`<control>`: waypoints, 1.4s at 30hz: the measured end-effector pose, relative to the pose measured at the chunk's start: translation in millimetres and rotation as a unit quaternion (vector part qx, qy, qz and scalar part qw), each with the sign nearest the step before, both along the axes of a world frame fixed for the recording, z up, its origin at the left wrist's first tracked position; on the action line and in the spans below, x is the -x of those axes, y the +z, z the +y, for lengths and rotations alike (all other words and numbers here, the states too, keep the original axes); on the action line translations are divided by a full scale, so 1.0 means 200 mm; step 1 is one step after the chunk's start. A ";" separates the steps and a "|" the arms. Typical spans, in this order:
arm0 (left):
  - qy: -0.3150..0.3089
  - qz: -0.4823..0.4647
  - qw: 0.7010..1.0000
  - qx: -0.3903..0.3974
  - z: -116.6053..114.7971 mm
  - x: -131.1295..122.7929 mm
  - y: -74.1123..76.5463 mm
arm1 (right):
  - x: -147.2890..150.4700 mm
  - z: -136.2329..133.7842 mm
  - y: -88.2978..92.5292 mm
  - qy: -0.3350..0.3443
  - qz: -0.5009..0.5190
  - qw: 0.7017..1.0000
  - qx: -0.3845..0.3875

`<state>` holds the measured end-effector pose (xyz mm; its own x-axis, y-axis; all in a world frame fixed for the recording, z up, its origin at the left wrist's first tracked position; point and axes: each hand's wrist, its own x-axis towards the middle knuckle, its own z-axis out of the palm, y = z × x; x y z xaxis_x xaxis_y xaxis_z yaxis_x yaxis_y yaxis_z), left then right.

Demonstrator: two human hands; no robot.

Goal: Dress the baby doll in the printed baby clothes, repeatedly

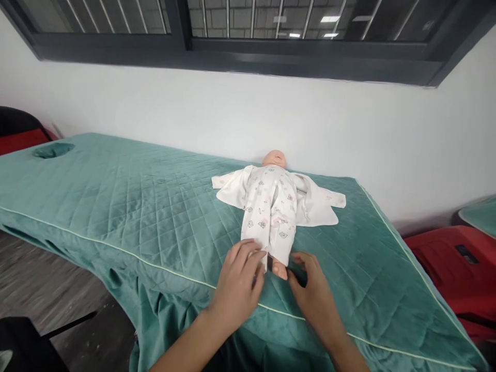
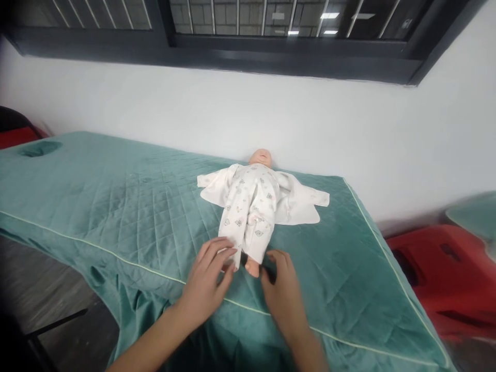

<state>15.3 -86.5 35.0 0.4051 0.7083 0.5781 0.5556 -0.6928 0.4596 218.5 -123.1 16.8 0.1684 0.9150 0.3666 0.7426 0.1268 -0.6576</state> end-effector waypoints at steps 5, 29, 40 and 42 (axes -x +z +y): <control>0.040 0.124 0.992 0.001 0.09 -0.13 0.07 | 0.08 0.00 -0.04 -0.001 -0.019 0.999 0.026; -0.021 0.064 0.997 -0.029 -0.03 -0.08 0.05 | 0.00 -0.14 0.07 0.044 -0.054 0.995 -0.065; -0.008 0.066 0.997 -0.050 -0.07 0.03 -0.03 | -0.04 -0.16 -0.07 0.066 -0.015 0.998 -0.013; 0.017 0.044 0.998 -0.041 -0.07 0.07 -0.08 | -0.04 -0.16 -0.08 0.055 0.001 0.998 -0.014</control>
